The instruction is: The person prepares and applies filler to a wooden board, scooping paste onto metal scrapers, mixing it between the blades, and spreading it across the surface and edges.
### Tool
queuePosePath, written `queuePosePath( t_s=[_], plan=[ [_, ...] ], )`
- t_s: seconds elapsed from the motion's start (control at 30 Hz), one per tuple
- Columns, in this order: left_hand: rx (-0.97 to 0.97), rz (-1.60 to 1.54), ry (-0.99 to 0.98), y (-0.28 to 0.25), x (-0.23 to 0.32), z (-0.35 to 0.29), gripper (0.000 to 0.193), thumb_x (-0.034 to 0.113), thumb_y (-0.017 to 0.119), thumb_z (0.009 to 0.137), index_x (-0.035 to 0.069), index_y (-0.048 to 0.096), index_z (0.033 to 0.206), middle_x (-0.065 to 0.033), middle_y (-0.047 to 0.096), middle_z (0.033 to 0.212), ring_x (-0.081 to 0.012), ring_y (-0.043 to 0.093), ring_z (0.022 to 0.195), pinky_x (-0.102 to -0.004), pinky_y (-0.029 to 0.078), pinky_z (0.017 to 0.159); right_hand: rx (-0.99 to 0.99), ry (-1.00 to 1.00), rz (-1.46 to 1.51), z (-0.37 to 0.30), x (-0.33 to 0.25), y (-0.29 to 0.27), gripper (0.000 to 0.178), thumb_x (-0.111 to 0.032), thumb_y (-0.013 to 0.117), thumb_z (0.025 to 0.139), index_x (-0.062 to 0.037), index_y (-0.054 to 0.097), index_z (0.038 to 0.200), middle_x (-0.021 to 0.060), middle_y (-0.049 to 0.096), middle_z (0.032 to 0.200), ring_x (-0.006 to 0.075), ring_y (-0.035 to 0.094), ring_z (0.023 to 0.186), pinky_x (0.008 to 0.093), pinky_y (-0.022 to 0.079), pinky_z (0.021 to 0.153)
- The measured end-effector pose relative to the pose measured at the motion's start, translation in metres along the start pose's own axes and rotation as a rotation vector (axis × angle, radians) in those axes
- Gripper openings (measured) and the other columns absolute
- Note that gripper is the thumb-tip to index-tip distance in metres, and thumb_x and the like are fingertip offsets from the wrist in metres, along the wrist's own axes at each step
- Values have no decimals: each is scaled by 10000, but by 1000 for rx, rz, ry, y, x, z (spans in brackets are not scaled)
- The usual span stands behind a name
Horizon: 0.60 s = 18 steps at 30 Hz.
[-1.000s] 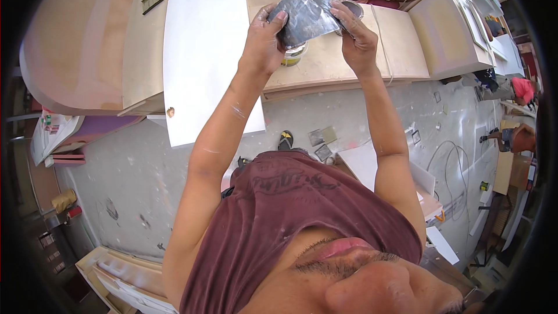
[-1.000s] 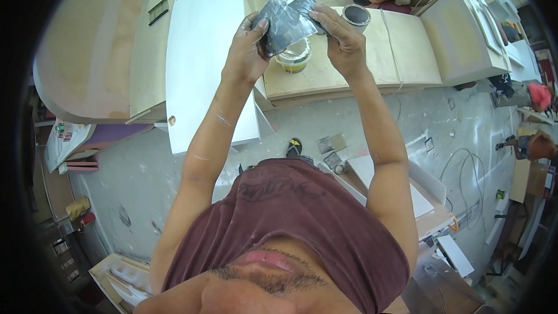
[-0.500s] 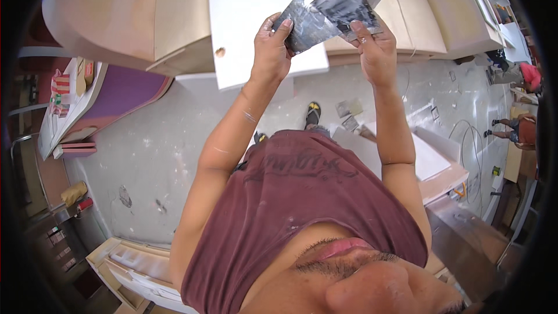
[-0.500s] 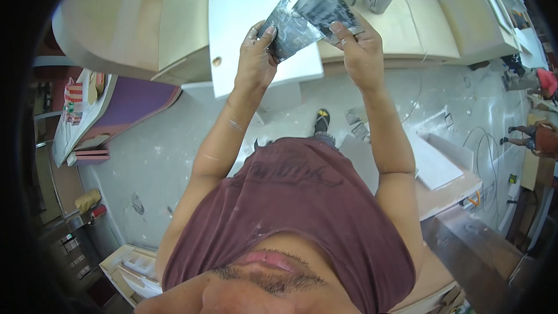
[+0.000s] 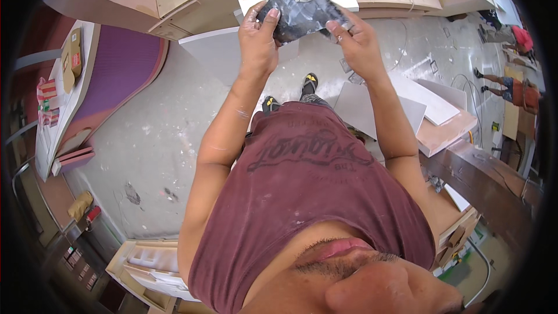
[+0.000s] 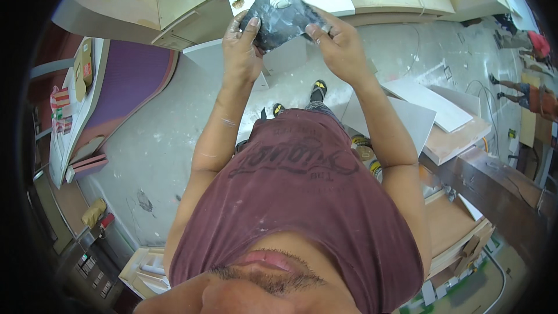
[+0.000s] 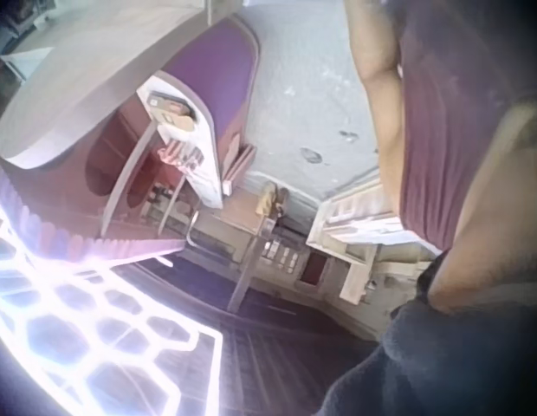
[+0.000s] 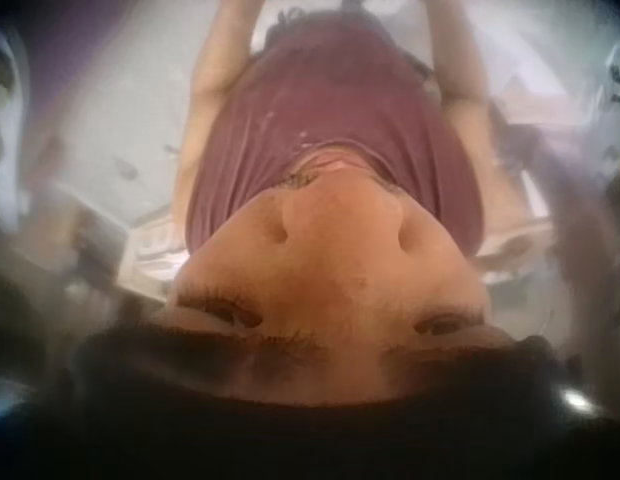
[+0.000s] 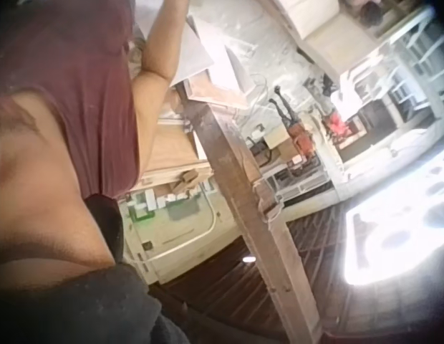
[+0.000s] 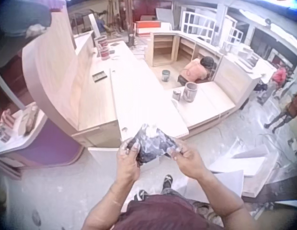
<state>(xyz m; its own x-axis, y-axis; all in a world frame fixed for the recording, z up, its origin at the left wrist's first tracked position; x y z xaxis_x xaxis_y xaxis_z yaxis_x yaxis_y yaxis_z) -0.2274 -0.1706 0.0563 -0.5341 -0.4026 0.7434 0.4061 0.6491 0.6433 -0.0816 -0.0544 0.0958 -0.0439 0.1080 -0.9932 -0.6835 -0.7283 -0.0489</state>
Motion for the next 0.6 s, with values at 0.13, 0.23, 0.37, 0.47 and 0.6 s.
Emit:
queuePosePath(
  t_s=[0.13,0.23,0.37,0.47,0.6],
  plan=[
    [-22,110,-57,-20,-2,-17,397,100,634,900,-23,474,1242,-66,646,901,-95,600,678,-215,474,516,-142,174,-122,-13,11,2,392,-144,554,960,17,511,1315,5,639,971,50,537,826,205,449,739],
    [27,133,-100,-49,-10,-29,392,89,626,905,-21,465,1245,-92,637,982,-127,623,799,-242,519,630,-92,169,-64,-31,27,21,399,-169,561,955,-6,516,1317,-4,629,908,59,516,778,221,439,723],
    [64,160,-84,-69,-18,-47,379,110,605,922,-15,455,1247,-116,615,1054,-186,630,912,-324,546,775,-129,258,-167,-48,37,27,388,-195,565,951,-61,538,1314,-10,626,853,46,485,692,206,423,631],
    [147,68,-133,-74,-12,-50,372,112,580,933,-12,443,1256,-121,596,1103,-204,618,977,-363,548,807,31,271,-2,-49,48,20,384,-194,566,955,-43,533,1307,-10,635,879,35,510,723,198,437,633],
    [84,5,-196,-64,-15,-57,349,113,559,935,13,435,1246,-110,588,1138,-207,593,1057,-386,514,887,234,161,383,-49,40,30,367,-176,568,958,-13,526,1284,-2,646,933,48,575,818,213,489,693]
  ],
)
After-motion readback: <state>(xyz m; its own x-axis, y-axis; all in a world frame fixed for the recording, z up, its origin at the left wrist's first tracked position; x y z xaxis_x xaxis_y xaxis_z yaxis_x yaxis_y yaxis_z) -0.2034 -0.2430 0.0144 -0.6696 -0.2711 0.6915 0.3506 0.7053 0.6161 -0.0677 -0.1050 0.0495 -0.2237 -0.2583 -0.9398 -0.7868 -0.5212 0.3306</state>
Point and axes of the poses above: each hand's wrist, its own z-axis towards the middle knuckle, its own y-axis out of the palm, x = y × z, the point moved 1 cm from there along z, towards the middle knuckle
